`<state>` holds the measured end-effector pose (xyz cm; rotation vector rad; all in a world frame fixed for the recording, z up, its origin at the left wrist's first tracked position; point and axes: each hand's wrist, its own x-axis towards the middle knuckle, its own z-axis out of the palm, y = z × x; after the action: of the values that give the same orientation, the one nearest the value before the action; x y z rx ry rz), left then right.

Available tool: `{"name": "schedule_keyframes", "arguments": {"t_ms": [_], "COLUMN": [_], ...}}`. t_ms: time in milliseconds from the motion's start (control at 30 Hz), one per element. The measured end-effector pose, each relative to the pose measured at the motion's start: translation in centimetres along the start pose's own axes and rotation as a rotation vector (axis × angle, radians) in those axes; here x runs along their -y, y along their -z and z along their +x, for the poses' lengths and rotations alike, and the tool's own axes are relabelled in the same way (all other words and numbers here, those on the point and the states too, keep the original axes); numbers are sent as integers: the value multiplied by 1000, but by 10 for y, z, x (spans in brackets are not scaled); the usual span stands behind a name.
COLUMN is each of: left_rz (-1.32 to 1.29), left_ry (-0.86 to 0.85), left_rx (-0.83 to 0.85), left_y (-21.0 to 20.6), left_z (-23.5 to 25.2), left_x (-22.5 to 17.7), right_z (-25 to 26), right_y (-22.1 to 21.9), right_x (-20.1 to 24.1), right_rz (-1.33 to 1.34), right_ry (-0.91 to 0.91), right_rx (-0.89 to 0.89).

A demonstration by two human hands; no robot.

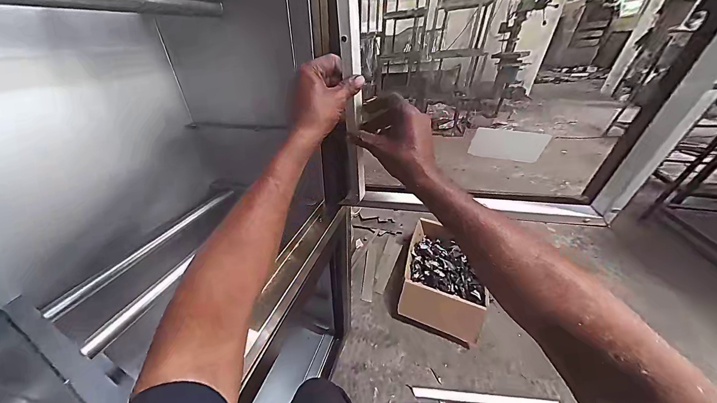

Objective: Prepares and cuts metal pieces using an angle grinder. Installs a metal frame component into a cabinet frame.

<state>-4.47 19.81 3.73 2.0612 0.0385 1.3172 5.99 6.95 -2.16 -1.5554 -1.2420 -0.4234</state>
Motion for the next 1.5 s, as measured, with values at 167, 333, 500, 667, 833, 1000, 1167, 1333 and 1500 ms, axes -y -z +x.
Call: {"name": "schedule_keyframes", "arguments": {"t_ms": [167, 333, 500, 667, 833, 1000, 1167, 1333, 1500], "left_rz": [103, 108, 92, 106, 130, 169, 140, 156, 111], "left_ry": [41, 57, 22, 28, 52, 53, 53, 51, 18], "left_rx": [85, 140, 106, 100, 91, 96, 113, 118, 118], "left_y": [11, 21, 27, 33, 34, 36, 38, 39, 40], "left_z": [9, 6, 9, 11, 12, 12, 13, 13, 14], "left_x": [-3, -8, 2, 5, 2, 2, 3, 0, 6], "right_z": [1, -4, 4, 7, 9, 7, 7, 8, 9], "right_y": [-15, -24, -36, -41, -45, -49, -52, -55, -54], "right_x": [-4, -1, -1, -2, -6, -6, -8, -7, -7], "right_rz": [-15, 19, -3, -10, -16, -31, -31, 6, 18], "right_ry": [71, 58, 140, 201, 251, 242, 236, 246, 228], "right_rx": [-109, -121, -160, -192, -212, -230, -247, -256, -237]}}
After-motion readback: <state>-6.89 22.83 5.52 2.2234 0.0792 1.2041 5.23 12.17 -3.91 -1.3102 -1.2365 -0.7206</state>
